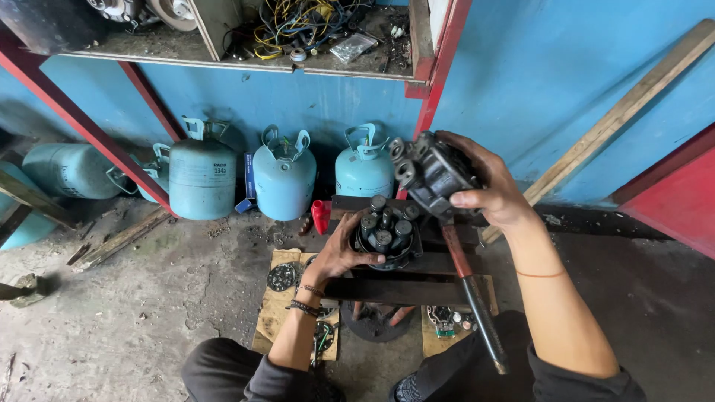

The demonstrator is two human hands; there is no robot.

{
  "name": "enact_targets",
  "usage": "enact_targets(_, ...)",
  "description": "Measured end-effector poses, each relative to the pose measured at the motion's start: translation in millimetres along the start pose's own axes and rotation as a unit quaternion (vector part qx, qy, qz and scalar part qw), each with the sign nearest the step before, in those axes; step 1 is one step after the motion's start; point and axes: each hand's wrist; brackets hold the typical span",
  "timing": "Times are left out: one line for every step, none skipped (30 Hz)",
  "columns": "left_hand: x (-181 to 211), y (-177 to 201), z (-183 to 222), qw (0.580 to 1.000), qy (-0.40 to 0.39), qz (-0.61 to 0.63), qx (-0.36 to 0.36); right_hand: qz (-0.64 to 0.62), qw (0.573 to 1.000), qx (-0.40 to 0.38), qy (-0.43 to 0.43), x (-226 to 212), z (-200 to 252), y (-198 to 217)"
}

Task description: Disassembling a mechanical component by removing the outer housing and inspecting the internal assembly

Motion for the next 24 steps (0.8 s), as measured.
enact_targets(-1, -1, 0, 1.000, 0.001, 0.000, 0.000, 0.000, 1.000, 0.000, -0.001, 4, 3, 0)
enact_targets(-3, -2, 0, 1.000, -0.003, 0.006, 0.002, -0.057, 0.998, 0.019, 0.000, 7, 5, -1)
enact_targets(-4, -2, -2, 1.000, -0.008, 0.011, 0.003, -0.113, 0.993, 0.039, 0.002, 10, 8, -1)
enact_targets(-2, -2, -2, 1.000, -0.009, 0.011, 0.002, -0.112, 0.993, 0.040, 0.003, 21, 11, 2)
enact_targets(0, -3, -1, 1.000, -0.005, 0.013, 0.003, -0.197, 0.978, 0.068, -0.016, 32, 15, 5)
enact_targets(2, -3, -1, 1.000, 0.000, 0.015, 0.004, -0.280, 0.955, 0.095, -0.034, 43, 19, 7)
enact_targets(2, -2, 0, 1.000, 0.000, 0.015, 0.004, -0.280, 0.955, 0.096, -0.034, 63, 25, 20)
enact_targets(3, -2, 0, 1.000, 0.002, 0.015, 0.005, -0.350, 0.926, 0.126, -0.063, 82, 31, 33)
enact_targets(3, -2, 0, 1.000, 0.004, 0.015, 0.007, -0.418, 0.890, 0.154, -0.093, 102, 37, 45)
enact_targets(3, -2, 0, 1.000, 0.004, 0.016, 0.007, -0.418, 0.890, 0.154, -0.093, 88, 39, 35)
enact_targets(3, -2, 0, 1.000, 0.002, 0.014, 0.006, -0.443, 0.871, 0.176, -0.116, 75, 41, 25)
enact_targets(3, -3, -1, 1.000, 0.000, 0.013, 0.006, -0.467, 0.851, 0.198, -0.138, 61, 43, 14)
enact_targets(3, -2, 0, 1.000, 0.001, 0.013, 0.005, -0.467, 0.850, 0.199, -0.138, 58, 43, 9)
enact_targets(3, -2, 0, 1.000, 0.000, 0.019, 0.006, -0.478, 0.832, 0.231, -0.160, 55, 42, 3)
enact_targets(3, -2, 0, 1.000, -0.002, 0.024, 0.007, -0.489, 0.812, 0.262, -0.181, 52, 41, -2)
enact_targets(3, -1, 0, 1.000, -0.003, 0.023, 0.006, -0.489, 0.812, 0.262, -0.180, 61, 44, 0)
enact_targets(3, -2, 1, 1.000, -0.004, 0.018, 0.008, -0.499, 0.802, 0.267, -0.189, 68, 46, 2)
enact_targets(3, -2, 2, 1.000, -0.006, 0.013, 0.009, -0.509, 0.792, 0.272, -0.198, 76, 49, 3)
enact_targets(1, -2, 2, 1.000, -0.006, 0.013, 0.009, -0.509, 0.792, 0.271, -0.198, 79, 51, 3)
enact_targets(-1, -2, 1, 1.000, -0.005, 0.017, 0.008, -0.519, 0.777, 0.288, -0.210, 81, 52, 3)
enact_targets(-3, -2, 1, 1.000, -0.004, 0.022, 0.006, -0.529, 0.760, 0.305, -0.223, 83, 54, 3)
enact_targets(-2, -2, 1, 1.000, -0.004, 0.022, 0.006, -0.529, 0.760, 0.305, -0.223, 86, 55, 4)
enact_targets(-1, -2, 1, 1.000, -0.007, 0.020, 0.007, -0.529, 0.763, 0.296, -0.226, 89, 57, 6)
enact_targets(0, -2, 1, 1.000, -0.009, 0.019, 0.008, -0.529, 0.765, 0.287, -0.228, 92, 58, 8)
Point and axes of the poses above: each hand's wrist, its own z-axis away from the middle knuckle, its own y-axis out of the back of the hand, x = y × z, and after that the axes turned 2 degrees about x, right-handed
